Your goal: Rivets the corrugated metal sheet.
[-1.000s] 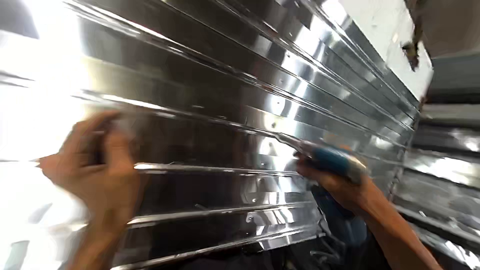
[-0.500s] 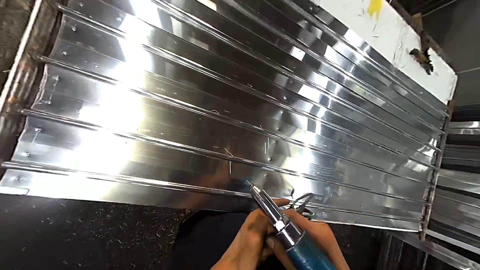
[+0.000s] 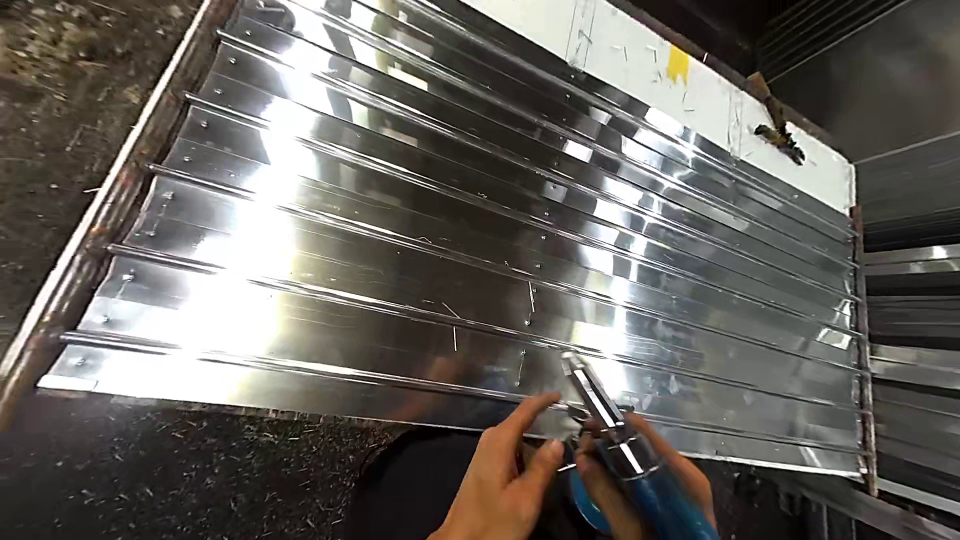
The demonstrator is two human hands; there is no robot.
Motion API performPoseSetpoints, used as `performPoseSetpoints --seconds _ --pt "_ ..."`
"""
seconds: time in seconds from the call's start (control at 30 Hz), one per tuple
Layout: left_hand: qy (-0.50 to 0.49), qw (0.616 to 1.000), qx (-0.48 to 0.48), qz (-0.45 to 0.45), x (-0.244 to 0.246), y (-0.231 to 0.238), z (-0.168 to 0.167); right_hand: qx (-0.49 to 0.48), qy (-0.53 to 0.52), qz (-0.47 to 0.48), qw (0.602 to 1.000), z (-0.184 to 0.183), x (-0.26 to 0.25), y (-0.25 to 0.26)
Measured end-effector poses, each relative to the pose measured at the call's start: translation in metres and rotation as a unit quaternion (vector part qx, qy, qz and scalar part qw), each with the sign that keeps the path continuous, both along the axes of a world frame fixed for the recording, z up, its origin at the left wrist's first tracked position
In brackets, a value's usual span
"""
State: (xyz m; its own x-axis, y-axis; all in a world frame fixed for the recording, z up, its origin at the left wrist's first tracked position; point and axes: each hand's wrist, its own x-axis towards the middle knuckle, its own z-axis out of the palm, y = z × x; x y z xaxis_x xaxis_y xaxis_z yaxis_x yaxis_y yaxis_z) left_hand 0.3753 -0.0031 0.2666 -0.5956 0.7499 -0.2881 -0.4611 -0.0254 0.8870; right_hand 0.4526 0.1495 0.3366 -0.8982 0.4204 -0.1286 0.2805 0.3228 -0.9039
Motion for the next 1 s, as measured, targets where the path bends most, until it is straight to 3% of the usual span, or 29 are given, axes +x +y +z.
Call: performPoseSetpoints --seconds 0.1,0.13,0.2,0.27,0.33,0.4,0.47,0.73,1.0 --pt "0.162 0.98 -0.05 -0.105 -0.004 -0.003 0.016 0.014 -0.031 -0.004 0.999 0.005 -0.001 0.017" --pt "0.186 0.97 -0.055 -0.146 -0.005 0.001 0.02 0.015 -0.041 0.005 0.999 0.007 -0.001 0.02" --pt "0.181 0.973 -0.032 -0.142 -0.007 0.011 0.016 0.018 -0.053 0.019 0.998 0.011 -0.003 0.022" --pt "0.118 0.99 0.012 -0.079 -0.014 0.015 0.008 0.032 -0.048 0.019 0.998 0.013 -0.003 0.021" --pt "-0.024 0.998 0.063 0.013 -0.025 0.012 0.005 0.057 -0.032 0.021 0.998 0.015 -0.003 0.021" --pt "-0.194 0.97 0.1 0.103 -0.043 0.008 0.005 0.063 -0.025 0.043 0.997 0.017 -0.003 0.019" --pt "-0.273 0.943 0.113 0.154 -0.062 0.007 0.006 0.055 -0.024 0.065 0.996 0.017 -0.007 0.017" --pt "-0.36 0.911 0.022 0.199 -0.097 0.034 0.001 0.054 -0.073 0.074 0.993 -0.01 -0.039 0.024" --pt "-0.472 0.858 -0.059 0.192 -0.146 0.067 -0.028 0.058 -0.135 0.065 0.987 -0.043 -0.08 0.05"
